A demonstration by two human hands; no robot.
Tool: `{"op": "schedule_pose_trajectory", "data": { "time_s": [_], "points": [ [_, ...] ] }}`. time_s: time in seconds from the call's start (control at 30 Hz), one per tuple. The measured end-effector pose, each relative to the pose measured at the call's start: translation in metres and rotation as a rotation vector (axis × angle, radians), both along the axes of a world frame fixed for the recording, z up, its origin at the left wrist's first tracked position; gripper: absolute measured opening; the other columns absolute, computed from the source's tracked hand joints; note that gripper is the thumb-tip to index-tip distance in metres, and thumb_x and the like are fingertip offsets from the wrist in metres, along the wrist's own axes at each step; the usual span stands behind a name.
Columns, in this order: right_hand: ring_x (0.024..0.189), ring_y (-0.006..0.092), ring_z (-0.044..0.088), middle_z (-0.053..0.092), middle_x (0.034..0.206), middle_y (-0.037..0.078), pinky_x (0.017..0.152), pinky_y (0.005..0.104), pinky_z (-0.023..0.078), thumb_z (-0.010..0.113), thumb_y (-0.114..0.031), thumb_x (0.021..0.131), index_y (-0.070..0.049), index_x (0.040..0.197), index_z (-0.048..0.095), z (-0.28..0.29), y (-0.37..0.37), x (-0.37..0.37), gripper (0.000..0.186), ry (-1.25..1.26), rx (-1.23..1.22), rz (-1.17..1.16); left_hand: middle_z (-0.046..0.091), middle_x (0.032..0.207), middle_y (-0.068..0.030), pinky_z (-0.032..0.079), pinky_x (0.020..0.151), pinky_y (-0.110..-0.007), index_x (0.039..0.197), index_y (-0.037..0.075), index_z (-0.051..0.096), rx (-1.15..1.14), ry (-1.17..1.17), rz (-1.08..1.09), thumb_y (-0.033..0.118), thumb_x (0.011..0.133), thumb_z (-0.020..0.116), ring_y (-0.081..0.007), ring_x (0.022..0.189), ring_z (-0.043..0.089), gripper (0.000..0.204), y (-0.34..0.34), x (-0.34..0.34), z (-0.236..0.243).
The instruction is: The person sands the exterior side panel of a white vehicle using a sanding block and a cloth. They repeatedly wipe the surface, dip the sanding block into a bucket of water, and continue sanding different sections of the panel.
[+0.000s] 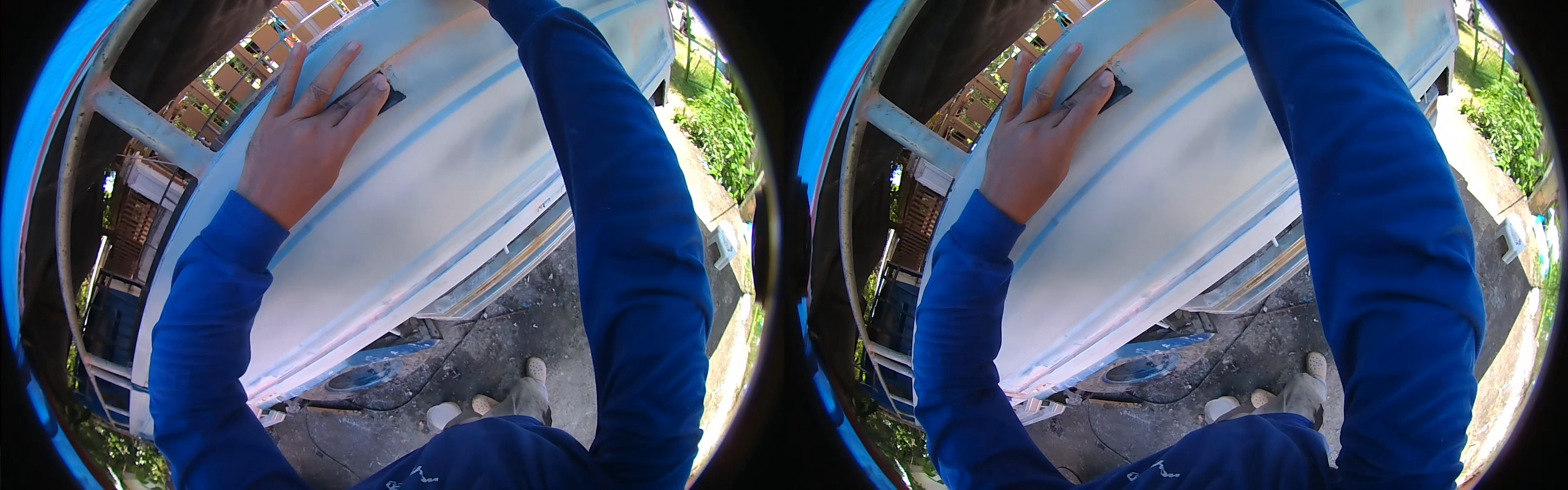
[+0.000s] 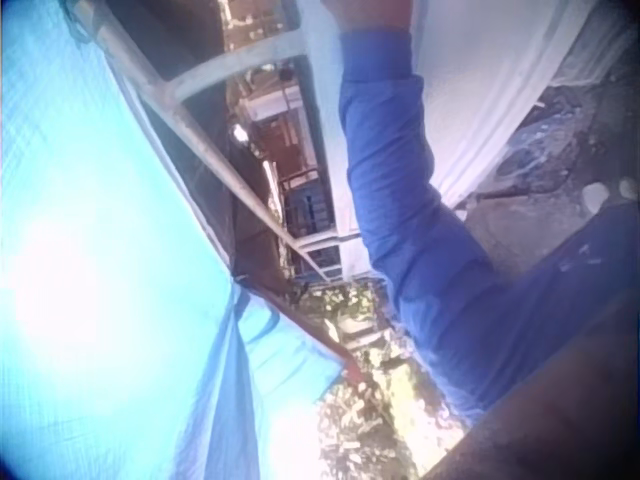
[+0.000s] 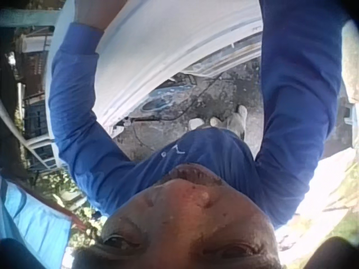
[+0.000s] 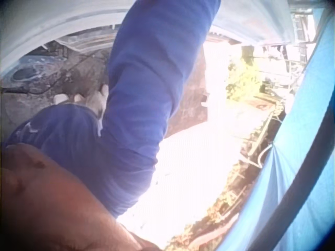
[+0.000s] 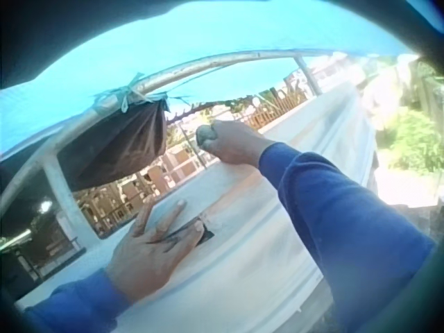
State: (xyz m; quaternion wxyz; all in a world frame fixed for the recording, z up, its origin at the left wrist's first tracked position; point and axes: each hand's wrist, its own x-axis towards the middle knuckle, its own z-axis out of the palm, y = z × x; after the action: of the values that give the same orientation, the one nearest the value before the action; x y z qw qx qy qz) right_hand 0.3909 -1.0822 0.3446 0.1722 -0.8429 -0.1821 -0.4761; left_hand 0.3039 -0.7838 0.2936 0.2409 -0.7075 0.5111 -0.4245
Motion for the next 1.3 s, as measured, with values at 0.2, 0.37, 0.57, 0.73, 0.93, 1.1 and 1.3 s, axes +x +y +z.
{"op": "schedule_pose_trajectory", "data": {
  "time_s": [0.2,0.37,0.57,0.73,0.93,1.1,1.3],
  "points": [
    [0.1,0.0455,0.066,0.069,0.101,0.026,0.088,0.0517,0.051,0.059,-0.04,0.095,-0.002,0.11,0.065,-0.003,0.013,-0.017,0.041,0.038,0.164,-0.087,0.069,0.134,0.003,0.013,0.129,-0.055,0.148,0.023,0.052,0.011,0.012,0.02,0.008,0.098,0.062,-0.0181,0.154,0.029,0.053,0.006,-0.002,-0.003],
    [0.101,0.0445,0.066,0.069,0.104,0.027,0.088,0.0502,0.051,0.063,-0.048,0.092,0.002,0.106,0.064,0.0,0.017,-0.023,0.051,0.038,0.076,-0.103,0.066,0.138,0.008,0.007,0.13,-0.056,0.149,0.024,0.05,-0.008,-0.062,0.082,0.014,0.098,0.062,-0.0186,0.155,0.026,0.054,0.012,0.001,-0.008],
    [0.098,0.0429,0.067,0.07,0.099,0.026,0.086,0.0487,0.051,0.066,-0.049,0.091,-0.001,0.103,0.065,0.002,0.017,-0.025,0.05,0.094,0.216,-0.171,0.059,0.147,0.0094,0.006,0.13,-0.058,0.148,0.025,0.051,0.034,-0.089,0.125,0.018,0.097,0.061,-0.0203,0.157,0.021,0.052,0.05,-0.012,-0.008],
    [0.097,0.0427,0.067,0.07,0.099,0.026,0.085,0.0491,0.051,0.066,-0.049,0.09,0.0,0.101,0.065,0.0,0.022,-0.023,0.05,0.017,0.011,-0.156,0.058,0.148,0.0094,0.008,0.129,-0.06,0.148,0.025,0.05,0.021,-0.126,0.101,0.018,0.094,0.065,-0.0225,0.155,0.026,0.057,0.022,-0.001,-0.014],
    [0.098,0.0434,0.067,0.07,0.1,0.027,0.086,0.0494,0.051,0.064,-0.048,0.091,0.0,0.102,0.065,0.001,0.017,-0.027,0.05,0.067,0.199,-0.12,0.061,0.144,0.0113,0.006,0.129,-0.058,0.152,0.03,0.046,0.054,-0.157,0.336,0.022,0.094,0.064,-0.0206,0.155,0.027,0.061,0.193,-0.046,-0.022],
    [0.101,0.045,0.067,0.07,0.103,0.028,0.087,0.0501,0.051,0.062,-0.048,0.091,0.001,0.106,0.065,0.002,0.032,-0.025,0.051,0.154,0.162,-0.113,0.063,0.143,0.0094,0.01,0.129,-0.057,0.149,0.027,0.05,0.004,-0.035,0.138,0.015,0.096,0.064,-0.0211,0.155,0.027,0.057,0.063,-0.015,-0.012],
    [0.099,0.0443,0.067,0.07,0.104,0.028,0.087,0.0494,0.051,0.06,-0.043,0.091,0.003,0.105,0.066,0.0,0.009,-0.015,0.049,0.074,0.135,-0.057,0.067,0.138,0.0046,0.012,0.127,-0.058,0.148,0.023,0.053,-0.03,-0.036,0.101,0.01,0.097,0.062,-0.0214,0.155,0.029,0.052,0.063,-0.012,-0.014]
  ]
}}
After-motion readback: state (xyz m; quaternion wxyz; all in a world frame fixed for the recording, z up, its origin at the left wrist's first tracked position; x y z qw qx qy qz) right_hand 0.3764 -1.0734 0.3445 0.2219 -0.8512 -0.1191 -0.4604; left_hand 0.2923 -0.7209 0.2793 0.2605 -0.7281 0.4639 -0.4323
